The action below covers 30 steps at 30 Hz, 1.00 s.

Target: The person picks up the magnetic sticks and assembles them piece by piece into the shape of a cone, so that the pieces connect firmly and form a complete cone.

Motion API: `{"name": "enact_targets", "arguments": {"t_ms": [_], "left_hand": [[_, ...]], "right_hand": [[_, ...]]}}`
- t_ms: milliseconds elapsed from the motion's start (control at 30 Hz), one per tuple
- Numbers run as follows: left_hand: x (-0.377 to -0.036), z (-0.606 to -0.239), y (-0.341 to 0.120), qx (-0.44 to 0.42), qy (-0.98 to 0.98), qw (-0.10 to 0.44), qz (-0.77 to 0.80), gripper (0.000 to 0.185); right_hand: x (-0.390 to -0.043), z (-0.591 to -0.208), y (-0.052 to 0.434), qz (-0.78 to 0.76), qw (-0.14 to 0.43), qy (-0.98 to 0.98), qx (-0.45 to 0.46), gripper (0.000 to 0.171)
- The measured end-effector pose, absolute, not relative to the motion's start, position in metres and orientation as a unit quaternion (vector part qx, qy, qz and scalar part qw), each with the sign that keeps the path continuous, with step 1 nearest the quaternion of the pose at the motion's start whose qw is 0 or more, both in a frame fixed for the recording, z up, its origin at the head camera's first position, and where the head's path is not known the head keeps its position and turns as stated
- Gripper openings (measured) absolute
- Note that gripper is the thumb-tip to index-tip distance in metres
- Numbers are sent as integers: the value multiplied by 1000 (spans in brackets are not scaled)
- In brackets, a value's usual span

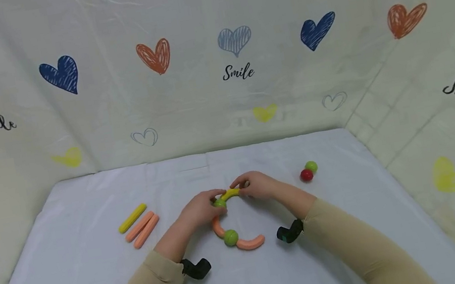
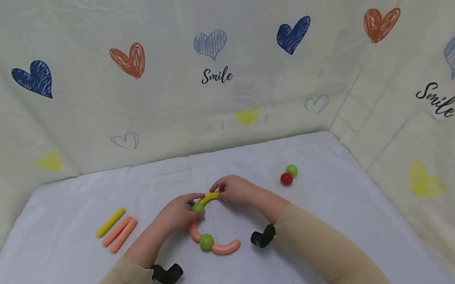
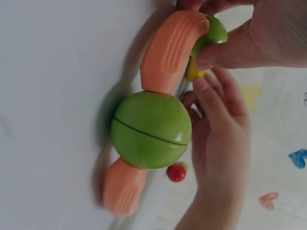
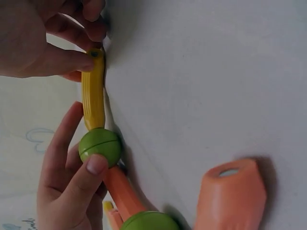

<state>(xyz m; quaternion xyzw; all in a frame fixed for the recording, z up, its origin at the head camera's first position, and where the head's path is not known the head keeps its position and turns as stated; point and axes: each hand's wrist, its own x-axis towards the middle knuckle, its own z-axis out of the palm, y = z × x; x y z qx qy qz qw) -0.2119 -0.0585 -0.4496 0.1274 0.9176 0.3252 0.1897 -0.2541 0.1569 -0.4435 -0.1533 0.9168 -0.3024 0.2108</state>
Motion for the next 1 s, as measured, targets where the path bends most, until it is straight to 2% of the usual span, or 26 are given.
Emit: {"name": "enact_targets", "arguments": {"t_ms": [267, 533, 1000], "left_hand": [[-195, -451, -55, 78, 925, 170, 329, 58], [-186, -448, -55, 65, 931, 165, 320, 61], [-202, -446, -56, 59, 934, 150, 319, 52]], "right_hand": [[-266, -440, 146, -284, 224, 911, -198, 25], [-268, -438, 141, -270, 231, 908, -224, 25], [-266, -424, 155, -278, 184, 913, -236, 28]]}}
